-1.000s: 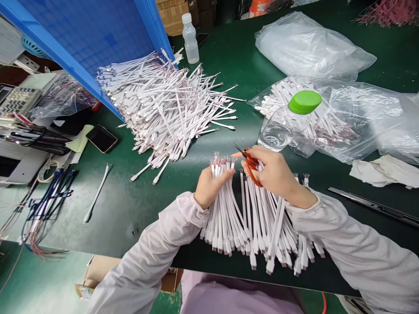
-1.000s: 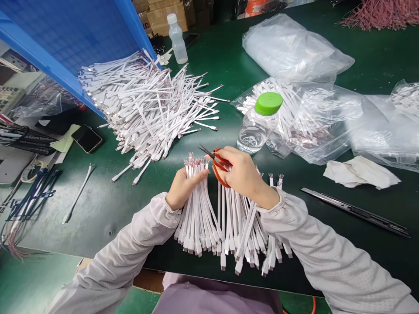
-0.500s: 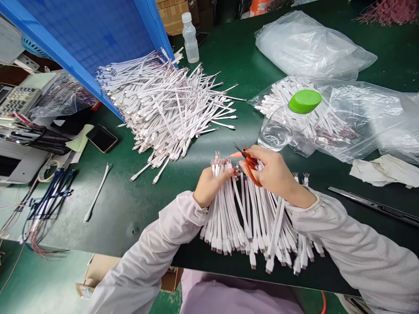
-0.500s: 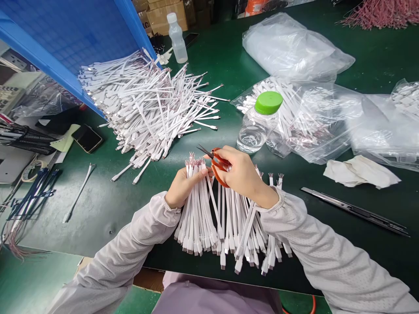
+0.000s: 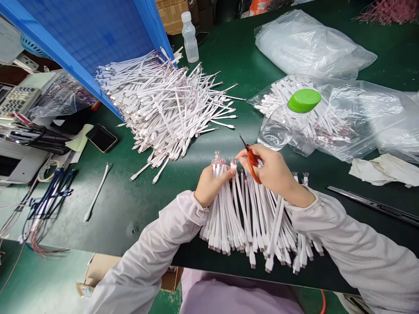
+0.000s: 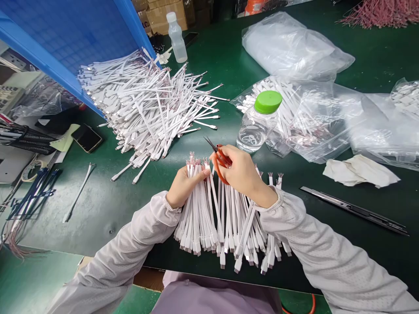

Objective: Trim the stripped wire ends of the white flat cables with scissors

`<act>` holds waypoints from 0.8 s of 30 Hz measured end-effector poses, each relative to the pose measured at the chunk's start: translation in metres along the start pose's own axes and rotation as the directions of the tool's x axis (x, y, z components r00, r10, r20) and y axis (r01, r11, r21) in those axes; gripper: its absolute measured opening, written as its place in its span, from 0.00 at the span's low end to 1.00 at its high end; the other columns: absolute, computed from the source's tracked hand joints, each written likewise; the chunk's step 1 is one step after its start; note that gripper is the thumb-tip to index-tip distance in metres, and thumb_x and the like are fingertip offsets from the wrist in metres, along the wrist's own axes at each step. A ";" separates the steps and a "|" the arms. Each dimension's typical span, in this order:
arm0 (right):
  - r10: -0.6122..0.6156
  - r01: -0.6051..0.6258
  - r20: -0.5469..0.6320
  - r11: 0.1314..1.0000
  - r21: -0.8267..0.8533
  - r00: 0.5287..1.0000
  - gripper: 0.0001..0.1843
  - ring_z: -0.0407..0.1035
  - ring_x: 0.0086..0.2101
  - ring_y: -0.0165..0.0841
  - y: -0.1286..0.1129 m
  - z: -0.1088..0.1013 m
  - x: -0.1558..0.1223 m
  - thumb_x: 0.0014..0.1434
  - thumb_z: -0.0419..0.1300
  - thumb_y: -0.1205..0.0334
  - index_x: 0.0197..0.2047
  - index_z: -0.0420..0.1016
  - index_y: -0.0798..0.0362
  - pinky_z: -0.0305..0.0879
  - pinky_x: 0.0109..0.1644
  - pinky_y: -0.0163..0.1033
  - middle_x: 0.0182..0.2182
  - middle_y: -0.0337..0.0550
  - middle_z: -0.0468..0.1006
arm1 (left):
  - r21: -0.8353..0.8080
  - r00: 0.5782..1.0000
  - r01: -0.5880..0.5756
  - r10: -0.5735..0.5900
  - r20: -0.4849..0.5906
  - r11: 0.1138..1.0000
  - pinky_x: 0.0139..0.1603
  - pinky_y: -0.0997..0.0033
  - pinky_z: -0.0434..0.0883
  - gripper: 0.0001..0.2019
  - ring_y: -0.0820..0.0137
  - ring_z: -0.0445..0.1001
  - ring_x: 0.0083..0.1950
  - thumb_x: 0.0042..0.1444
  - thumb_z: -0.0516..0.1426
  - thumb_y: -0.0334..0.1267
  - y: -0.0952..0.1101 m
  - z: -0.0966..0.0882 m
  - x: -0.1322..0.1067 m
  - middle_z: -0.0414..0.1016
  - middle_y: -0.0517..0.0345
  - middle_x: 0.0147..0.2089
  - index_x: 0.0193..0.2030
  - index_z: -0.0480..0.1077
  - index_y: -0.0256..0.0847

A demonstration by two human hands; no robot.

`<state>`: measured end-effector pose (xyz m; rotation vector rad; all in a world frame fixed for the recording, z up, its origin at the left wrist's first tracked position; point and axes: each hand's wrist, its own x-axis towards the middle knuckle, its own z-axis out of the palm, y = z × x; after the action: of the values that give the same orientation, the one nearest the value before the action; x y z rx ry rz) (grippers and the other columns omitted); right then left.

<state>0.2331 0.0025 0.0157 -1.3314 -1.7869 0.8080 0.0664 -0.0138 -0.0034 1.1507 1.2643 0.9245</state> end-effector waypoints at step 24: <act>0.191 -0.212 0.172 0.970 0.118 0.966 0.10 0.68 0.30 0.34 0.001 -0.006 0.006 0.51 0.60 0.57 0.32 0.75 0.55 0.63 0.35 0.38 0.29 0.43 0.78 | 0.098 0.998 -0.013 0.006 0.068 0.995 0.37 0.71 0.65 0.10 0.70 0.70 0.29 0.49 0.62 0.42 0.003 0.000 0.000 0.73 0.59 0.26 0.26 0.71 0.38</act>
<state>0.2375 0.0086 0.0188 -1.4072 -1.7004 1.1566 0.0663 -0.0134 -0.0004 1.2557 1.2616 0.8314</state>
